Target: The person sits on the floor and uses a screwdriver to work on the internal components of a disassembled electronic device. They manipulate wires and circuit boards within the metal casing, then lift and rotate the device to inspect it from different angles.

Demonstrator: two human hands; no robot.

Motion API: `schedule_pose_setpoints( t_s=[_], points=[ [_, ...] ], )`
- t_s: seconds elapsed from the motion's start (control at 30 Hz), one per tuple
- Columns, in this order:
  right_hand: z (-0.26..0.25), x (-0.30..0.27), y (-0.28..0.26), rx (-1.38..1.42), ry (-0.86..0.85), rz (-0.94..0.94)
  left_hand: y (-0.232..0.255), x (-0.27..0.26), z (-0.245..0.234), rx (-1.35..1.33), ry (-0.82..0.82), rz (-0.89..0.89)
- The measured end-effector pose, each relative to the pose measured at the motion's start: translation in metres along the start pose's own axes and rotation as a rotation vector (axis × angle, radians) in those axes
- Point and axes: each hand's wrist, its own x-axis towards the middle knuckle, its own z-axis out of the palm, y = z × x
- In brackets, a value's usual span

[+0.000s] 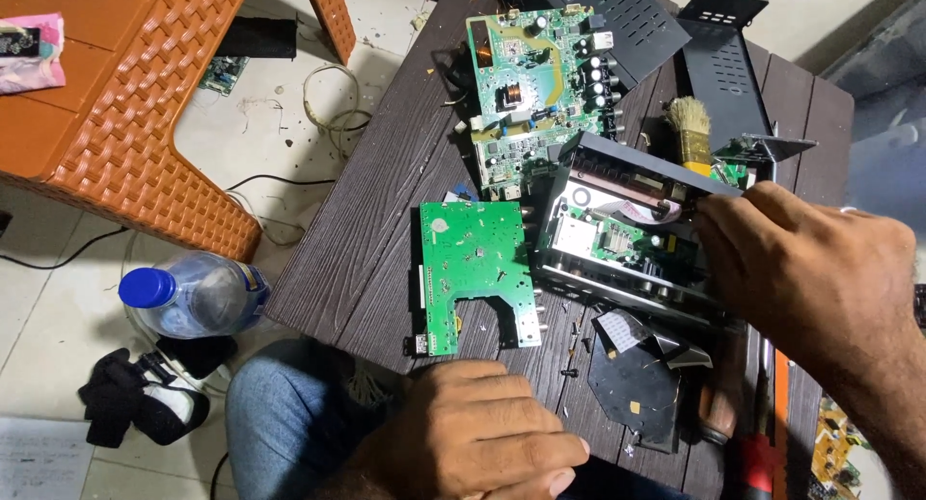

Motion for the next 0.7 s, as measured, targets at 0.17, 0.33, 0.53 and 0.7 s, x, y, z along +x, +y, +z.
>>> schedule_pose_setpoints(
  t_s=[0.17,0.33,0.53,0.7],
  points=[
    [0.005,0.001,0.000,0.071,0.040,0.026,0.000,-0.001,0.000,-0.102,0.010,-0.041],
    [0.005,0.003,-0.001,-0.001,0.028,0.033,0.011,0.014,-0.013,-0.354,0.030,-0.202],
    [0.010,0.002,-0.002,-0.001,-0.023,0.061,-0.003,0.073,-0.024,0.008,0.029,-0.206],
    [0.001,0.004,-0.004,0.018,0.006,0.073,-0.067,0.133,0.006,0.448,-0.043,-0.172]
  ],
)
